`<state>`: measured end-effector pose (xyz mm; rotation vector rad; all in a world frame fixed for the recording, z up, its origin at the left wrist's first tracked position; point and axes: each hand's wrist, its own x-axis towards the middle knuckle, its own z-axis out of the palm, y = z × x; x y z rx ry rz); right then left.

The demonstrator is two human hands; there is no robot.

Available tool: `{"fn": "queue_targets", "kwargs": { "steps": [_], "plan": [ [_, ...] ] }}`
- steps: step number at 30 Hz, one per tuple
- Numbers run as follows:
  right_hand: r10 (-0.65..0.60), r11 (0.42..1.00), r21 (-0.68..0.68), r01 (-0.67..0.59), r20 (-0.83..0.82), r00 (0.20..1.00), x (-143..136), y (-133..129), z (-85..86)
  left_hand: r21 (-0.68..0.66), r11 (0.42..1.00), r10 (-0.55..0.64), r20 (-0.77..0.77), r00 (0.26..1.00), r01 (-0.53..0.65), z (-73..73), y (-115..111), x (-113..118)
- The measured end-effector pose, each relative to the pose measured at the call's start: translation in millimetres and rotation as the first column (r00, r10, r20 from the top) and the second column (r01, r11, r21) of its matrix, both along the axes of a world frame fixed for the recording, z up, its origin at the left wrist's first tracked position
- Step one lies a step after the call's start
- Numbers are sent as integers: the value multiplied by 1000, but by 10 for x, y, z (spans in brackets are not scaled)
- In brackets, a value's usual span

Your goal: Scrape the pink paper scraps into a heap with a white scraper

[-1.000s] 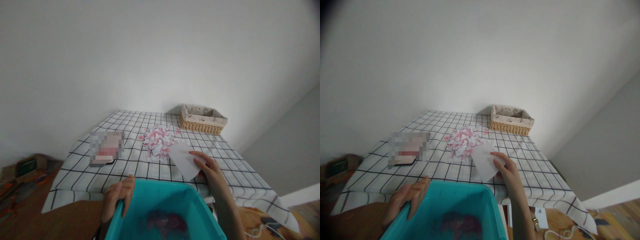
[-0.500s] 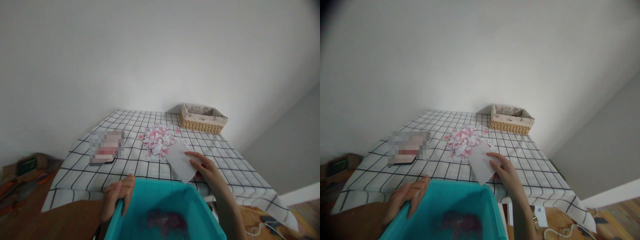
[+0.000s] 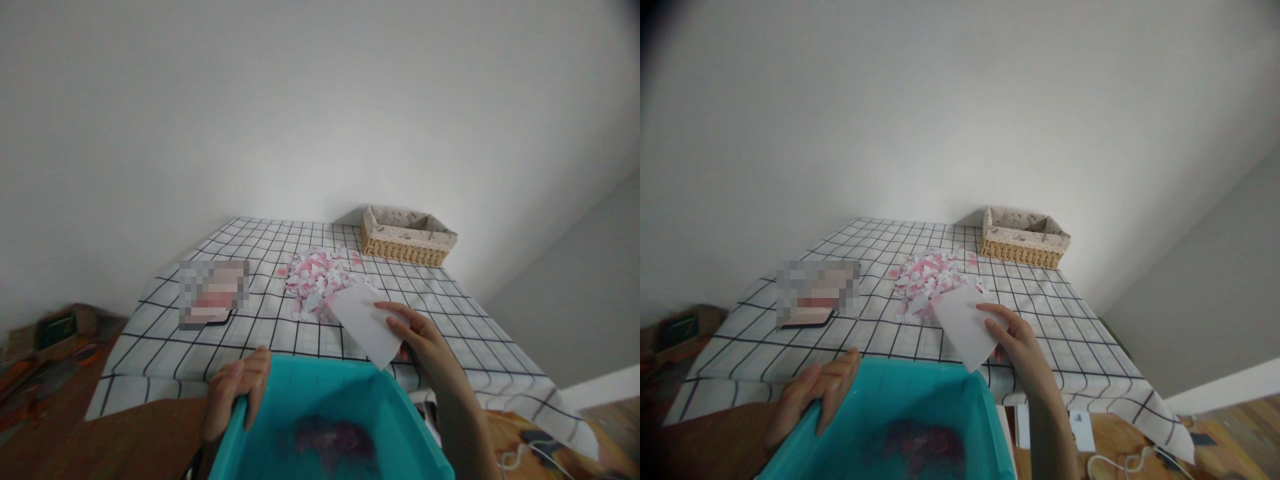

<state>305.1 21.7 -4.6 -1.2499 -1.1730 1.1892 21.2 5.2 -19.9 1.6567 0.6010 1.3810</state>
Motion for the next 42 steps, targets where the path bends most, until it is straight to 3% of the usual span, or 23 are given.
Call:
{"fn": "queue_targets", "kwargs": {
  "steps": [12, 22, 27, 31, 35, 42],
  "plan": [
    [-69, 997, -30, 66, -116, 991, 37, -87, 55, -19, 1000, 0, 7, 1000, 0, -24, 21, -14],
    [-12, 995, -96, -3, -152, 988, -1, -244, 181, 40, 997, -59, -72, 996, 62, 3, 53, -56],
    [-57, 993, -110, 34, -211, 976, -11, -244, 201, 48, 996, -68, -59, 996, 71, -3, 73, -74],
    [-130, 991, -58, 120, -221, 967, -7, -221, 195, 35, 995, -92, -94, 991, 95, 2, 58, -77],
    [-171, 985, 10, 175, -156, 973, 12, -234, 154, -14, 1000, 1, -44, 999, -2, -2, 4, -31],
    [-177, 978, 73, 195, -203, 963, 22, -297, 115, 65, 997, 29, 21, 999, -30, -44, -11, 39]
  ]
}}
